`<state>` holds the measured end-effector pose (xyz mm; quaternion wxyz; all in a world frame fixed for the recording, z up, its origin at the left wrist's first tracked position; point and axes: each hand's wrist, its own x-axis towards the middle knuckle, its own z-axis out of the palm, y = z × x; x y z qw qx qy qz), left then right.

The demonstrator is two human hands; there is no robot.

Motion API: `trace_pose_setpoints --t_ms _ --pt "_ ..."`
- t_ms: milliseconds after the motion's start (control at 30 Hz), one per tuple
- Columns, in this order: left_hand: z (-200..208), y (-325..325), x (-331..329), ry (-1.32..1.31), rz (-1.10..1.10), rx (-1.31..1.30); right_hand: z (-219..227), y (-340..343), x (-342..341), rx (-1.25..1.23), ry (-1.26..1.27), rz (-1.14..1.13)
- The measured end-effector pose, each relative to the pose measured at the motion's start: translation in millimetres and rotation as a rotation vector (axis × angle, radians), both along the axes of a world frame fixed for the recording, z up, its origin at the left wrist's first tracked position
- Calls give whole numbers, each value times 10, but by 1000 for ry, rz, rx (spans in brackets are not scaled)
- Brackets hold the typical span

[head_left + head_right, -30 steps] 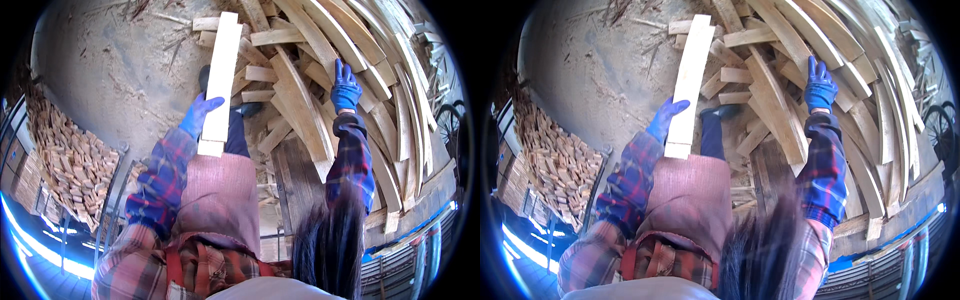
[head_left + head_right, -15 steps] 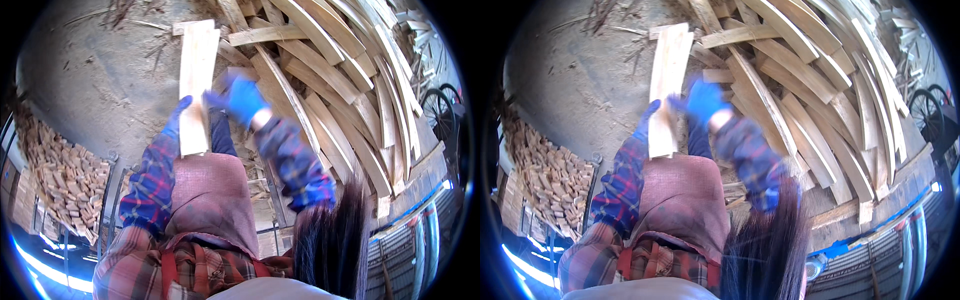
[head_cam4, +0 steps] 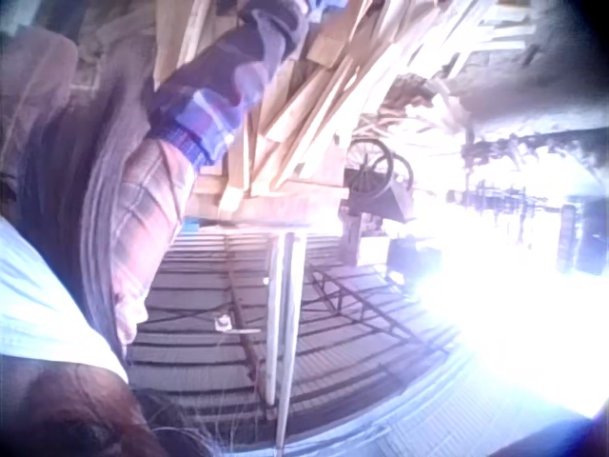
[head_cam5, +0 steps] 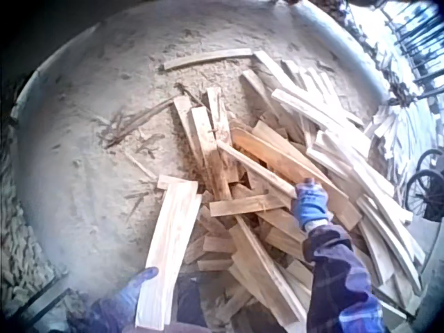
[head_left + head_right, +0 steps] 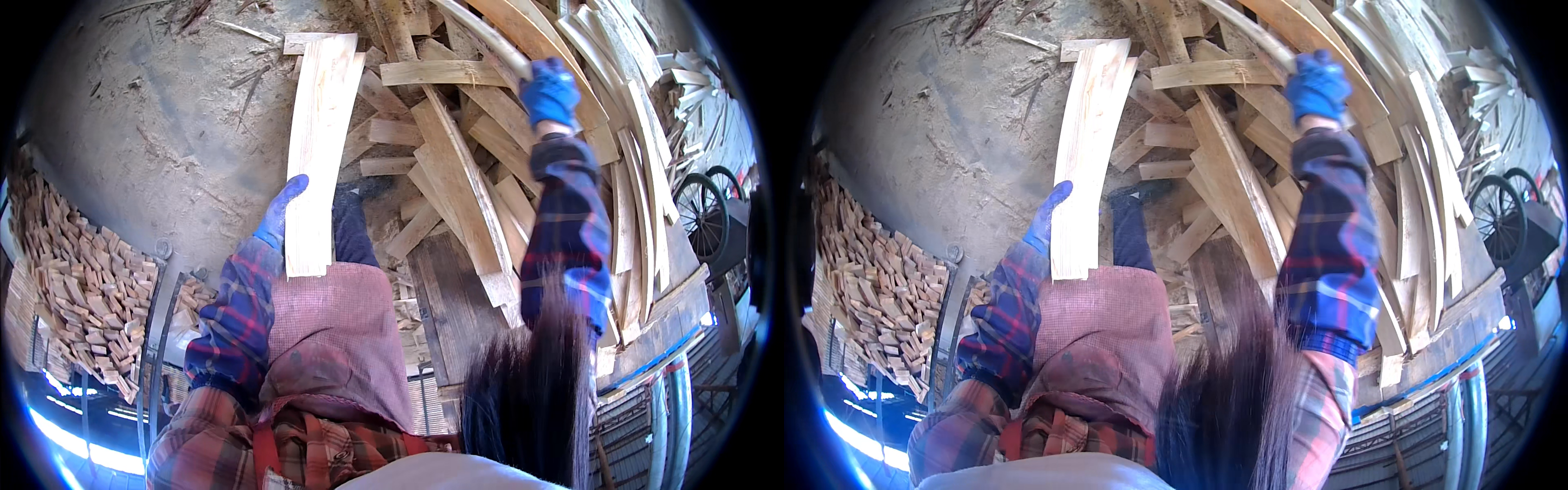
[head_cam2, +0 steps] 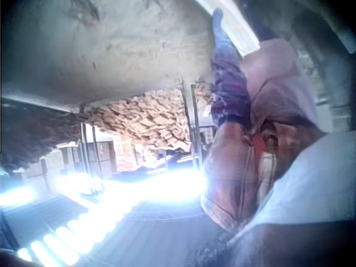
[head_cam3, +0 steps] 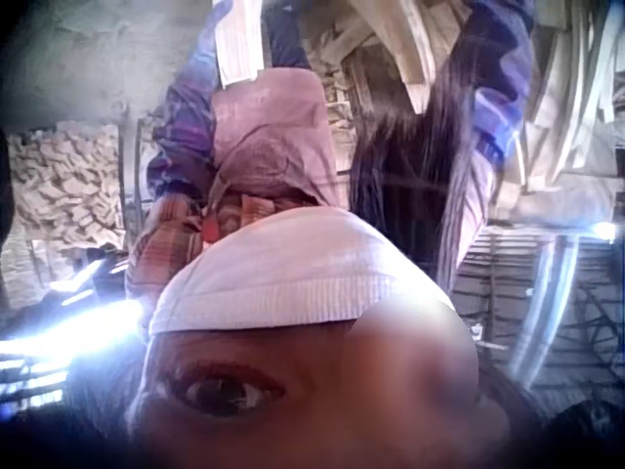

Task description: The person picks up wooden planks from a pile on the floor and throws them onto a large, organized stack of firewood. The person repeatedly bends down to grab planks and tosses them into the pile, clearing the floor area.

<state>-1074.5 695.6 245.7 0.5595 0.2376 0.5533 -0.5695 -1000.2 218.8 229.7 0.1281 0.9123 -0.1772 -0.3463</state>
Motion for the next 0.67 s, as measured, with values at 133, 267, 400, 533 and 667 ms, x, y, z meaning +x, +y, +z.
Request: trace_pose_setpoints --t_ms 133,267,400,533,667 --pt "-131 -1 -44 -31 -1 -18 292 -509 346 -280 55 59" --pt "-207 35 -160 -75 7 -29 115 -526 135 -289 157 -59" --pt "-172 72 -123 -49 12 -10 148 -226 16 -321 156 -37" --pt "-106 50 -35 11 39 -59 264 -380 213 -124 206 -336" --pt "-92 102 25 -106 -95 33 53 -503 181 8 433 -262"
